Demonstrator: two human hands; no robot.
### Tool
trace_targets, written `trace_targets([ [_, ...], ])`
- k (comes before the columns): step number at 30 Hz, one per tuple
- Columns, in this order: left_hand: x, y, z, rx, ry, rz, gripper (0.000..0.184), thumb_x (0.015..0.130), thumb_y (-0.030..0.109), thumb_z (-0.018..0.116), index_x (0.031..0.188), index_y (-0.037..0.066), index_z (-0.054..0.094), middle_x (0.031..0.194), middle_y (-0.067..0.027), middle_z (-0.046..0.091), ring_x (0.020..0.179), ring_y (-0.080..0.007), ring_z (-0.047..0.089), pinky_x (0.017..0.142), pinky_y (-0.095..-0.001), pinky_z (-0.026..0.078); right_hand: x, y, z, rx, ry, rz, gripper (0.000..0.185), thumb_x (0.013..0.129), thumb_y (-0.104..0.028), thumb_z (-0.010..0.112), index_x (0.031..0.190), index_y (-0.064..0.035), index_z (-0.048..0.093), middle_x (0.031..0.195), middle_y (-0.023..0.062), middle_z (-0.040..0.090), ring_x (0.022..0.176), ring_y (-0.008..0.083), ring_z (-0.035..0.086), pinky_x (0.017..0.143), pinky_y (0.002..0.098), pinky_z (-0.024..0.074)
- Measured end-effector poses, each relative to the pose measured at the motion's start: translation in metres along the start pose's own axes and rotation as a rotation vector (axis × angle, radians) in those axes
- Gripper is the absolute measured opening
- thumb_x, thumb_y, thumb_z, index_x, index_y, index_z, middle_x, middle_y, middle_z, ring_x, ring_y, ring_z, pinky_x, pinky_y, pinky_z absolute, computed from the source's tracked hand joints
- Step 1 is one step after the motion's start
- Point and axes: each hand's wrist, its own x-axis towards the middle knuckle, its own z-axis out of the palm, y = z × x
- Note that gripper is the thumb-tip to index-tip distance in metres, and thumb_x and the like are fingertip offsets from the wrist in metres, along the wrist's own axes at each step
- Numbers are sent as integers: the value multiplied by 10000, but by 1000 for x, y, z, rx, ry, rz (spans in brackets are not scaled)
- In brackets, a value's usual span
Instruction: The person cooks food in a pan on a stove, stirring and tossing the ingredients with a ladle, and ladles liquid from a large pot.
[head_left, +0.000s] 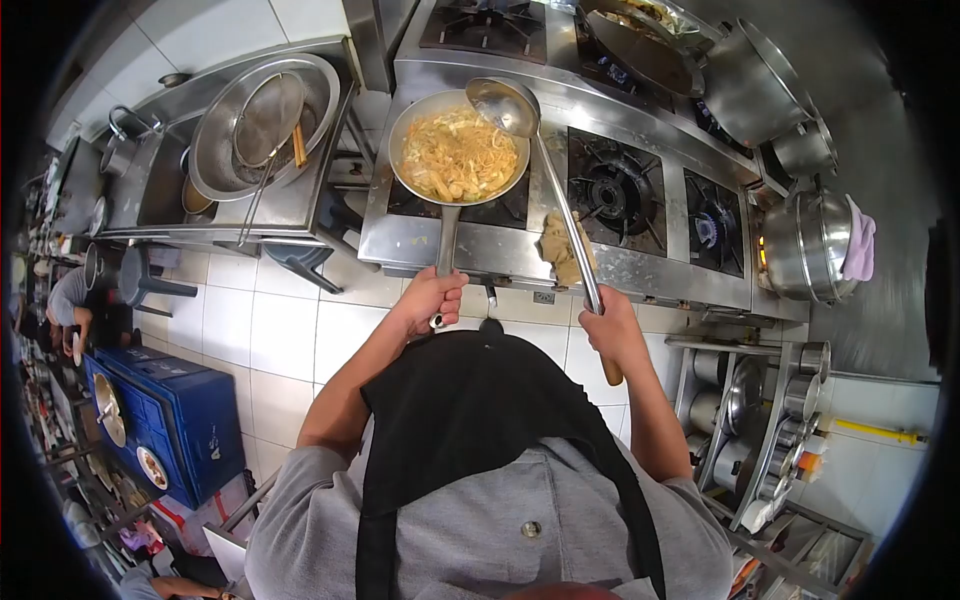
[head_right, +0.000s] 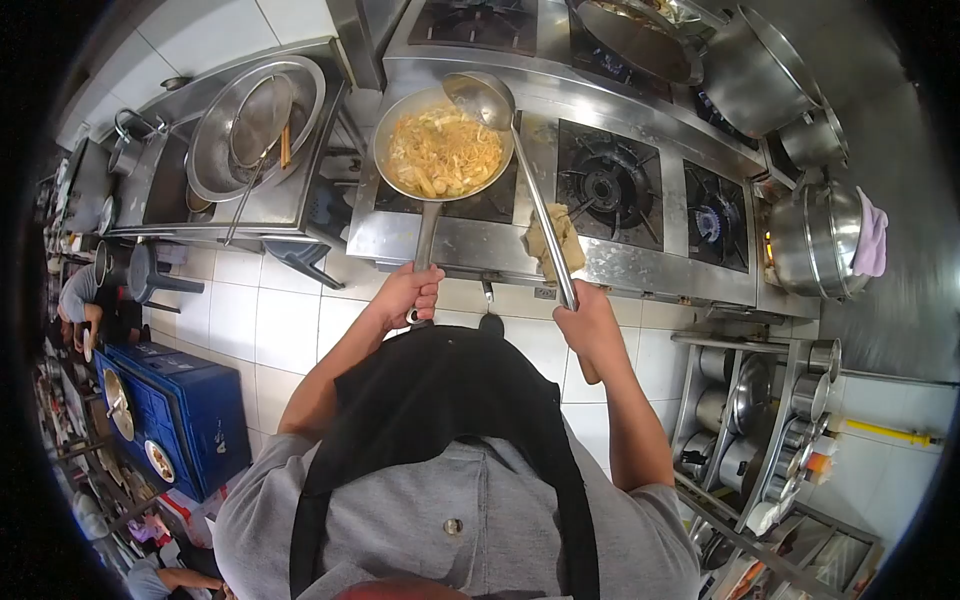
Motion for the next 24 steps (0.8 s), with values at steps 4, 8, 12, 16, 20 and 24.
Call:
trace_targets([
  [4, 3, 2, -9, -34, -59, -19, 201, 973, 111, 629, 912, 141, 440, 624, 54, 389, 454, -69, 373, 377, -264, 306, -14, -12, -11, 250, -137, 131, 121, 811, 12, 584, 873, -58, 507, 650, 14, 490, 483, 134, 539, 421, 292, 427],
  [8, 2, 3, -7, -2, -63, -13, 176, 995, 144, 599, 885, 157, 463, 602, 77, 357, 435, -53, 349, 371, -252, 301, -15, 6, -19, 615, -418, 177, 146, 822, -7, 592, 932, -46, 503, 694, 27, 476, 492, 170, 538, 457, 348, 464],
  [12, 3, 3, -10, 8, -112, -17, 149, 1019, 234, 571, 921, 145, 504, 629, 50, 391, 470, -71, 371, 394, -252, 315, 11, 15, -20, 478, -322, 166, 158, 820, 14, 560, 952, -43, 493, 718, 34, 467, 485, 157, 515, 399, 339, 402],
  [16, 19, -9, -44, -242, -353, -57, 426, 1017, 538, 484, 1009, 122, 575, 721, -25, 536, 602, -179, 535, 548, -355, 465, 4, 24, -39, 592, -302, 165, 169, 819, 11, 555, 962, -46, 487, 683, 27, 452, 441, 147, 470, 380, 332, 363],
  [20, 15, -6, -47, -96, -224, -39, 699, 942, 741, 404, 1127, 86, 562, 922, -142, 655, 844, -328, 677, 683, -469, 550, -15, 42, -91, 578, -200, 110, 150, 804, 25, 562, 920, -51, 504, 673, 2, 464, 506, 138, 500, 443, 335, 398],
  [24, 29, -42, -104, 11, 18, -110, 487, 1050, 492, 369, 1134, 64, 586, 991, -157, 674, 901, -320, 685, 770, -476, 579, -25, 71, -166, 213, 388, 17, 92, 752, 27, 582, 791, -54, 563, 705, -42, 440, 683, 65, 409, 584, 266, 341],
])
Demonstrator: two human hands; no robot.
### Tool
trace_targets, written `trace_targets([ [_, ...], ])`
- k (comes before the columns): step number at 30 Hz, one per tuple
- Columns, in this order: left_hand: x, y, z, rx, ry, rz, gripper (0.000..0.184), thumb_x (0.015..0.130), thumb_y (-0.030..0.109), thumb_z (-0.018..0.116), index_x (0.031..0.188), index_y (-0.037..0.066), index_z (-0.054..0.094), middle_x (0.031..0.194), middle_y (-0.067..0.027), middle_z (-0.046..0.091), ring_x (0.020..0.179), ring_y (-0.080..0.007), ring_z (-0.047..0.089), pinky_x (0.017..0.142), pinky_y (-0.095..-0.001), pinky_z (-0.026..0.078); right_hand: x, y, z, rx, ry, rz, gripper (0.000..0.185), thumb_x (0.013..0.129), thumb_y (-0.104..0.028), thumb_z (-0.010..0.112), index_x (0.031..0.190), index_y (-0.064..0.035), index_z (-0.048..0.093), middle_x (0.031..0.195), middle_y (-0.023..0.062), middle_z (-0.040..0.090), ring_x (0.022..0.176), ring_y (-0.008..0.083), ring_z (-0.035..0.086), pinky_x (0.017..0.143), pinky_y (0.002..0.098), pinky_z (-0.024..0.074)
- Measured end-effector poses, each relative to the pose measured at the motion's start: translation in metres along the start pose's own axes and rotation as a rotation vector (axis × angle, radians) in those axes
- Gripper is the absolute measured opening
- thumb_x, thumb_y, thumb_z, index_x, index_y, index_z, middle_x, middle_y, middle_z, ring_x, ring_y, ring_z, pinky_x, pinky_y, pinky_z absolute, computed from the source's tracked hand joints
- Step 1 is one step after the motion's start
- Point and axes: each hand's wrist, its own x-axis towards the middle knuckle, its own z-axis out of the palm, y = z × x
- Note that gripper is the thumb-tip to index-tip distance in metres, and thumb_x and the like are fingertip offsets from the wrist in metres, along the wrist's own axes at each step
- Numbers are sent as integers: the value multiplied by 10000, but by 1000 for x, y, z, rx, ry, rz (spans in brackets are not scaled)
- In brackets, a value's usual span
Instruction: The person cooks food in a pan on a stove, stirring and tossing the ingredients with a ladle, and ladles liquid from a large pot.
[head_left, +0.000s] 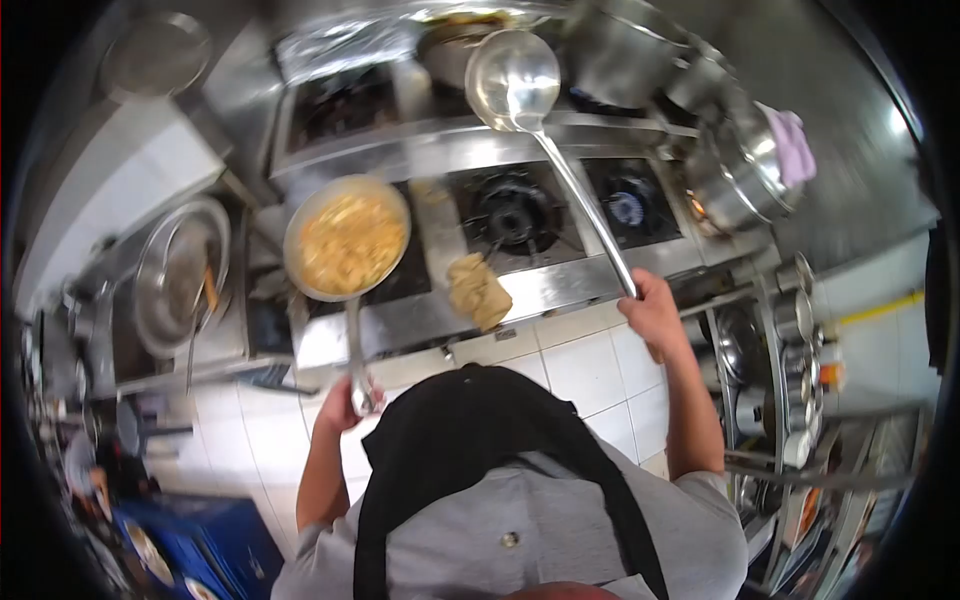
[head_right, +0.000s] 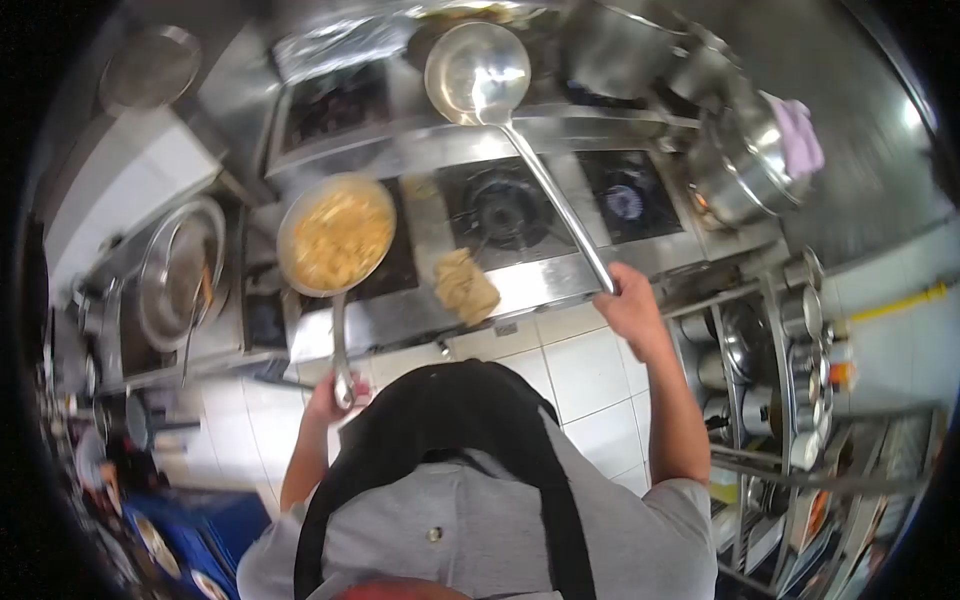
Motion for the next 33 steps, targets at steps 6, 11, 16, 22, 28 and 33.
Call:
trace_targets([
  [6, 49, -64, -20, 152, 405, -208, 422, 1043, 407, 389, 1059, 51, 615, 877, -140, 670, 833, -307, 683, 757, -454, 574, 111, -36, -171, -232, 352, -232, 100, 772, -12, 572, 866, -1, 602, 724, 19, 549, 680, 123, 507, 627, 319, 423],
  [11, 130, -62, 60, 289, 513, -222, 397, 1030, 390, 411, 1023, 51, 619, 852, -139, 664, 800, -301, 675, 727, -451, 562, 263, -88, -347, -947, 600, -438, 252, 814, -152, 661, 1022, -11, 638, 870, 214, 679, 874, 386, 676, 771, 464, 511],
  [16, 197, -58, 157, 389, 565, -213, 374, 1016, 373, 434, 987, 52, 624, 827, -137, 658, 767, -296, 666, 696, -447, 551, 416, -151, -398, -1415, 615, -367, 183, 877, -118, 603, 1029, -79, 698, 976, 179, 715, 986, 375, 688, 821, 483, 553],
  [22, 247, -57, 232, 453, 577, -203, 349, 1000, 352, 460, 944, 52, 629, 797, -136, 651, 727, -289, 655, 659, -443, 537, 562, -140, -389, -1531, 590, -391, 162, 883, -129, 604, 922, -113, 760, 948, 116, 754, 919, 313, 740, 774, 436, 603],
  [28, 265, -59, 256, 485, 605, -225, 326, 983, 332, 487, 901, 53, 634, 767, -134, 644, 688, -282, 645, 621, -439, 523, 603, -143, -372, -1583, 498, -285, 154, 864, -134, 662, 941, -131, 795, 978, 94, 771, 931, 293, 751, 753, 389, 611],
  [33, 269, -60, 256, 503, 616, -241, 310, 970, 315, 510, 865, 53, 639, 742, -132, 638, 654, -276, 636, 591, -435, 511, 610, -150, -369, -1562, 387, -210, 206, 872, -129, 665, 1043, -133, 780, 1088, 97, 753, 1035, 286, 724, 818, 395, 595],
])
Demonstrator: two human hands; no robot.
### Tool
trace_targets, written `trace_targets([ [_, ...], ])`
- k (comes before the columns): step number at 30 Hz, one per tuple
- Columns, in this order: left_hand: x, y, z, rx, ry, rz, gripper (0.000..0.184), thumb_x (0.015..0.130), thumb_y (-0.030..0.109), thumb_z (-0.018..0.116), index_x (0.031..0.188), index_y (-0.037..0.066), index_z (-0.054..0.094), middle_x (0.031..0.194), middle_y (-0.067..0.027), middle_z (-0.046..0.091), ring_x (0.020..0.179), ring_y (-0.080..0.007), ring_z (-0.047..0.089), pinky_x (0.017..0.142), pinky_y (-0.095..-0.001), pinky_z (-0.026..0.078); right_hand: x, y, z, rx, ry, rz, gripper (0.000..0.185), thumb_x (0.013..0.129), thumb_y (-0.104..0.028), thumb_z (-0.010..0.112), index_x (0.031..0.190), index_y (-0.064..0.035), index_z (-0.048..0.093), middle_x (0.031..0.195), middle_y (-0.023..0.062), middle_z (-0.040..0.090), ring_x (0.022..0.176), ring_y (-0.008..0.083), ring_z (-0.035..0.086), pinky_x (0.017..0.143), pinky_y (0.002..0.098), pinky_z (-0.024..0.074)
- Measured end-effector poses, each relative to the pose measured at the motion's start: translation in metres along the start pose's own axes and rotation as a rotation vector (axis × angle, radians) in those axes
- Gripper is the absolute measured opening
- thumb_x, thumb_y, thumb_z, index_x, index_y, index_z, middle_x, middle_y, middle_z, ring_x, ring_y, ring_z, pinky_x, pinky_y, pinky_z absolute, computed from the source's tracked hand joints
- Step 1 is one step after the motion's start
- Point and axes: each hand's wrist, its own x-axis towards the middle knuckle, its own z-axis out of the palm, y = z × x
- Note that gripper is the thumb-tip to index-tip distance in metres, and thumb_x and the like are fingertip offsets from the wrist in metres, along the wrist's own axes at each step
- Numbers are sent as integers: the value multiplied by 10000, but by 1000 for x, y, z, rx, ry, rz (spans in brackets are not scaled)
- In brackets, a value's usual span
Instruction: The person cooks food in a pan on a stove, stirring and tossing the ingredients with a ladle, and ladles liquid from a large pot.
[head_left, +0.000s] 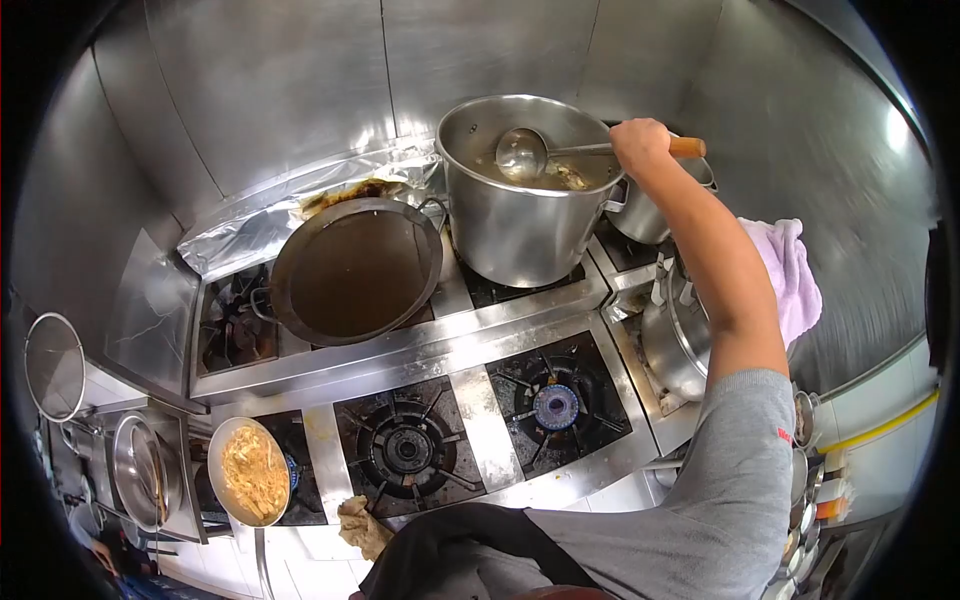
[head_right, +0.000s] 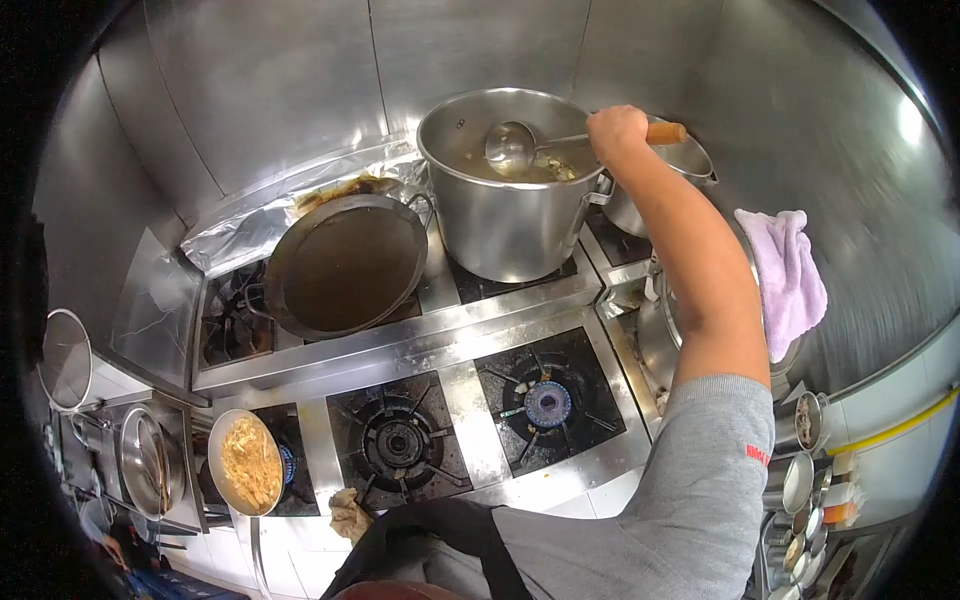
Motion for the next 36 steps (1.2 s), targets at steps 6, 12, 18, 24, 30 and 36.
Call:
trace_targets([
  [6, 3, 7, -10, 32, -1, 10, 295, 954, 295, 536, 822, 54, 644, 711, -131, 631, 615, -269, 626, 554, -431, 497, -13, 17, -18, 165, -131, 62, 293, 818, -79, 695, 1105, -84, 754, 1153, 135, 732, 1105, 322, 694, 871, 447, 580],
  [12, 9, -6, -36, 63, -15, 33, 284, 937, 274, 563, 779, 54, 649, 681, -129, 624, 575, -263, 615, 516, -427, 484, -32, 52, -47, 68, -268, 126, 322, 776, -118, 749, 1097, -102, 768, 1145, 123, 740, 1103, 320, 698, 859, 442, 574],
  [18, 24, -98, -101, 110, -7, -7, 279, 921, 254, 590, 736, 55, 654, 651, -127, 617, 535, -256, 605, 479, -422, 470, -79, 103, -109, 15, -304, 72, 295, 645, -234, 792, 827, -5, 753, 731, 166, 690, 654, 261, 689, 593, 446, 567],
  [24, 6, -233, -170, 576, -48, 106, 193, 869, 249, 633, 954, 80, 673, 762, -161, 668, 637, -305, 661, 543, -442, 525, -144, 121, -166, 80, -140, 115, 164, 694, -144, 752, 807, -35, 707, 705, 126, 655, 599, 237, 651, 525, 407, 521],
  [30, -11, -308, -241, 522, 40, 443, 339, 814, 273, 635, 1105, 127, 729, 926, -196, 726, 906, -366, 707, 824, -428, 561, -244, 66, -185, 397, -362, -38, 238, 716, -162, 751, 885, -15, 673, 749, 100, 620, 572, 197, 608, 461, 374, 466],
  [36, 13, -370, -308, 601, 34, 718, 275, 889, 238, 625, 1060, 29, 674, 869, -199, 699, 750, -334, 692, 669, -418, 585, -360, -168, -200, 551, -542, -349, 437, 742, -226, 744, 1084, 26, 645, 851, 103, 586, 514, 172, 545, 418, 347, 424],
])
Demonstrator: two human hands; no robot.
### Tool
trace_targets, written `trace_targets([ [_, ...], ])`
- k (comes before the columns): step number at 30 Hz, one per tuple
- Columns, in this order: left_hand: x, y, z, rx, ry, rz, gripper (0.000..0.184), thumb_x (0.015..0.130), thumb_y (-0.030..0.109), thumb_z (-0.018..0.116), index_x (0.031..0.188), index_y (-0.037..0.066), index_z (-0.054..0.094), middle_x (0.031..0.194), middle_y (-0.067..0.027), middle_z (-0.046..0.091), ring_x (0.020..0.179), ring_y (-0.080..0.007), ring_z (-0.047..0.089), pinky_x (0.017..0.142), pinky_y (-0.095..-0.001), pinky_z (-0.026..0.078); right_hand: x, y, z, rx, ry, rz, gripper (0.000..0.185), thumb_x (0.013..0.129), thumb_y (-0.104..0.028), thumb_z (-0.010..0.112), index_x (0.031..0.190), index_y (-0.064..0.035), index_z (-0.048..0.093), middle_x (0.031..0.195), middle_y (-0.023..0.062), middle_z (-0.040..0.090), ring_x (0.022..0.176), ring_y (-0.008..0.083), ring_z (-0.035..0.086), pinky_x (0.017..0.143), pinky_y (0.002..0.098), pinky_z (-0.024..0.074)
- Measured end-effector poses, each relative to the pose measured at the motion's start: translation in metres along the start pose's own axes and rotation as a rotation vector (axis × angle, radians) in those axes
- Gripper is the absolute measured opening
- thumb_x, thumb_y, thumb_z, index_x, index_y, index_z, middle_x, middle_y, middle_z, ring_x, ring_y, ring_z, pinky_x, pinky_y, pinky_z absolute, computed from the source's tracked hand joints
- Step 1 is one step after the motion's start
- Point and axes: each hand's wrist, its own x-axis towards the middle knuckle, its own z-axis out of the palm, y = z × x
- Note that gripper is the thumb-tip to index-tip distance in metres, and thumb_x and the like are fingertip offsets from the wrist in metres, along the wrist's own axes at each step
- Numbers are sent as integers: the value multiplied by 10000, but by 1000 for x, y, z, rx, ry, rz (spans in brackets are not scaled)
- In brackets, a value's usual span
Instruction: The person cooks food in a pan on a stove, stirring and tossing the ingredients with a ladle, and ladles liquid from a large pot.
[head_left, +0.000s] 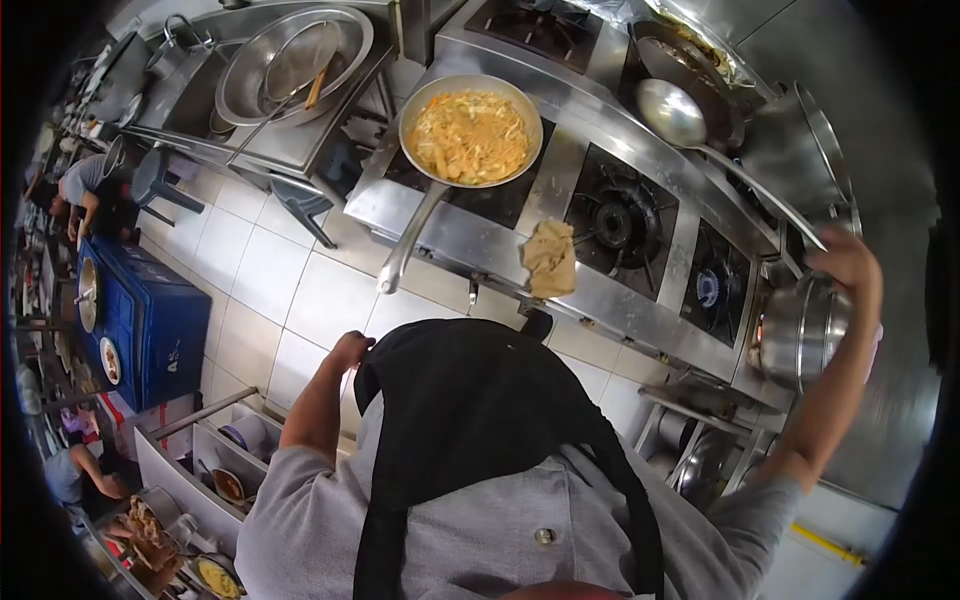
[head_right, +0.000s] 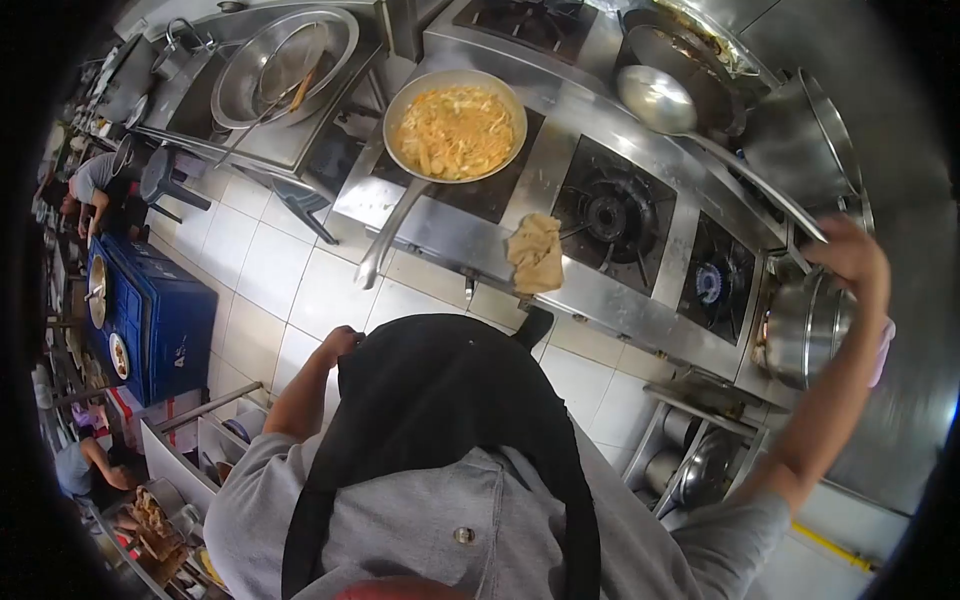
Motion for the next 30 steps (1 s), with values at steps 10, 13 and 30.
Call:
trace_targets([
  [10, 92, 64, -52, -823, 245, -378, 354, 909, 291, 680, 1068, -2, 563, 815, -141, 643, 655, -246, 651, 511, -410, 548, -9, -228, 207, -210, 367, -55, 281, 837, -205, 677, 1091, -84, 679, 1057, 217, 707, 1043, 410, 671, 914, 502, 536],
  [13, 140, 93, -57, -874, 443, -304, 445, 861, 273, 702, 1147, -35, 557, 806, -149, 643, 609, -212, 628, 491, -376, 532, -5, -238, 249, -244, 459, -74, 250, 867, -228, 679, 1064, -77, 650, 982, 222, 713, 945, 415, 694, 844, 518, 551],
  [30, 204, 117, -53, -566, 464, -296, 579, 826, 335, 653, 1246, -58, 581, 1212, -301, 648, 1170, -414, 620, 1009, -447, 490, -59, -227, 356, 829, 57, -28, 34, 937, -97, 592, 939, -70, 572, 653, -19, 486, 472, 81, 461, 413, 267, 407],
])
